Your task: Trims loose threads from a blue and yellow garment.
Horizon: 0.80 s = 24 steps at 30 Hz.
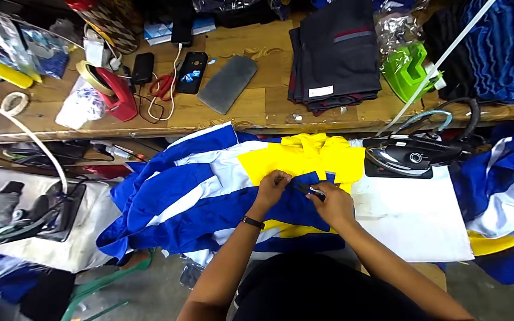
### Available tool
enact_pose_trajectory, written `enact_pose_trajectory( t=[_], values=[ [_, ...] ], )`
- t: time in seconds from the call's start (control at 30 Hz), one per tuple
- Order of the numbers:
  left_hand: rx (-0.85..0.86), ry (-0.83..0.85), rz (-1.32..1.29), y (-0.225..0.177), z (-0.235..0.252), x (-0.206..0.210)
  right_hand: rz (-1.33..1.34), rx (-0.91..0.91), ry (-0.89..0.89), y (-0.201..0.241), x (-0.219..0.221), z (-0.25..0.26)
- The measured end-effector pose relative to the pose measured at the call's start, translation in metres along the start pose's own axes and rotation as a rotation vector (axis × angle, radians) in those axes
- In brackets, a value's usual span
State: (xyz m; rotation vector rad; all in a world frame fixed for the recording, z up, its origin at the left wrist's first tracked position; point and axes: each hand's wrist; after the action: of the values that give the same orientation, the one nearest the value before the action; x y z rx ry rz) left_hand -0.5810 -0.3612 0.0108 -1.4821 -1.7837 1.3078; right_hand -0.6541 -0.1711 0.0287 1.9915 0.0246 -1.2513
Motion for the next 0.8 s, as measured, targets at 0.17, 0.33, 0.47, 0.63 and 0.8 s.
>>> enact_pose_trajectory(
  t=[0.17,0.33,0.47,0.63,0.8],
  values=[
    [-0.005,0.007,0.006,-0.004,-0.002,0.001,-0.051,-0.002,0.054,0.007,-0.003,0.008],
    [0.005,-0.016,-0.037,-0.006,-0.004,0.0,-0.069,-0.01,0.074,0.009,-0.006,0.013],
    [0.092,-0.073,0.363,-0.001,-0.016,-0.011,-0.068,0.026,0.083,0.004,-0.011,0.014],
    [0.097,-0.016,0.811,0.011,-0.029,-0.004,-0.126,-0.024,0.098,-0.003,-0.008,0.01],
    [0.054,0.021,0.779,0.003,-0.028,-0.006,-0.178,-0.155,0.047,0.002,-0.002,0.009]
  ],
)
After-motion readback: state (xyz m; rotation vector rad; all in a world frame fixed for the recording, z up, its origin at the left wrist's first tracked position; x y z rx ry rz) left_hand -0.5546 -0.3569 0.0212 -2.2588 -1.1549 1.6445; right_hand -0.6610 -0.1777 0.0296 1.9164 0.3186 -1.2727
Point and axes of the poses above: each hand's wrist, its own z-axis towards the middle knuckle, its own x-axis out of the palm, y = z × x, and after that the axes turned 1 degree about y, right-handed
